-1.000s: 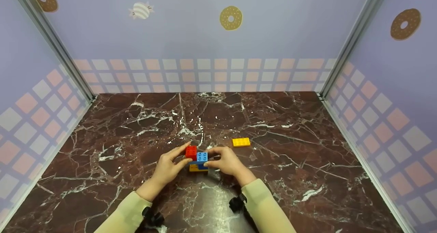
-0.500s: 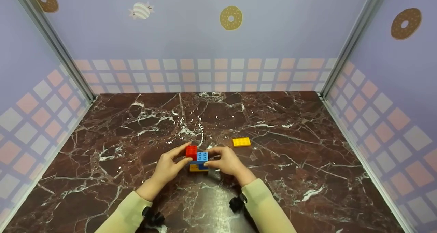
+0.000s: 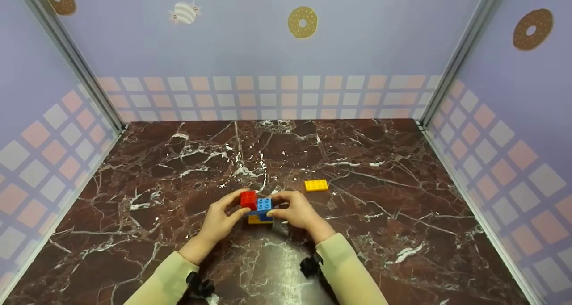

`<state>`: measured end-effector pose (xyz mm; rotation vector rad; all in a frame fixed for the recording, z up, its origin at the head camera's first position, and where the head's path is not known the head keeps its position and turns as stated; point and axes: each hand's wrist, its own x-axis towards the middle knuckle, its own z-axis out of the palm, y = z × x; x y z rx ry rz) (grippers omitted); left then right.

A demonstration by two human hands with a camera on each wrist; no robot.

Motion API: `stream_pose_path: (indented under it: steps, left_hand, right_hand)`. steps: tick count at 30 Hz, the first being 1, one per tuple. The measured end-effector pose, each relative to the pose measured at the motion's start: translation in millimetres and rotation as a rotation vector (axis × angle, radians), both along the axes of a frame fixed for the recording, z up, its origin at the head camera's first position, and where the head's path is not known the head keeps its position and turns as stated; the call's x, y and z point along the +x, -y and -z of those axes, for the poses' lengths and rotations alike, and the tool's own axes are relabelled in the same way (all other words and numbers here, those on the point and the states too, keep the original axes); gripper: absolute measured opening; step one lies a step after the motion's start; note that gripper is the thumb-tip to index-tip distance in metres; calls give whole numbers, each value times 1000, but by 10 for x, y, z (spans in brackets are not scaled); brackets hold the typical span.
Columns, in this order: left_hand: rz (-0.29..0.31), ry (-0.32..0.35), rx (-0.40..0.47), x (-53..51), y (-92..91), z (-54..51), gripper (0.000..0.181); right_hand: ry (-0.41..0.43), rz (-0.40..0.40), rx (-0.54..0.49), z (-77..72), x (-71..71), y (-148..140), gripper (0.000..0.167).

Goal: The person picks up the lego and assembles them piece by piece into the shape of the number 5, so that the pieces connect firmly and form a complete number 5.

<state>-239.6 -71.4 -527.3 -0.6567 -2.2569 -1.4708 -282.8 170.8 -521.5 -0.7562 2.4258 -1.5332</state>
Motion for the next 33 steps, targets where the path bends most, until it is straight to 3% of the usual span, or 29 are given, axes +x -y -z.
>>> stream_pose_path:
  steps: [16, 30, 33]
  left_hand:
    - [-44, -31, -42, 19, -27, 5, 52]
    - [-69, -43, 25, -11, -63, 77, 50]
    - [-45, -26, 62, -18, -70, 94, 49]
  right_hand:
    - [-62, 1, 49, -12, 5, -4, 37]
    - [-86, 0, 59, 2, -8, -7, 36]
    - [-75, 5, 61, -5, -7, 1, 35]
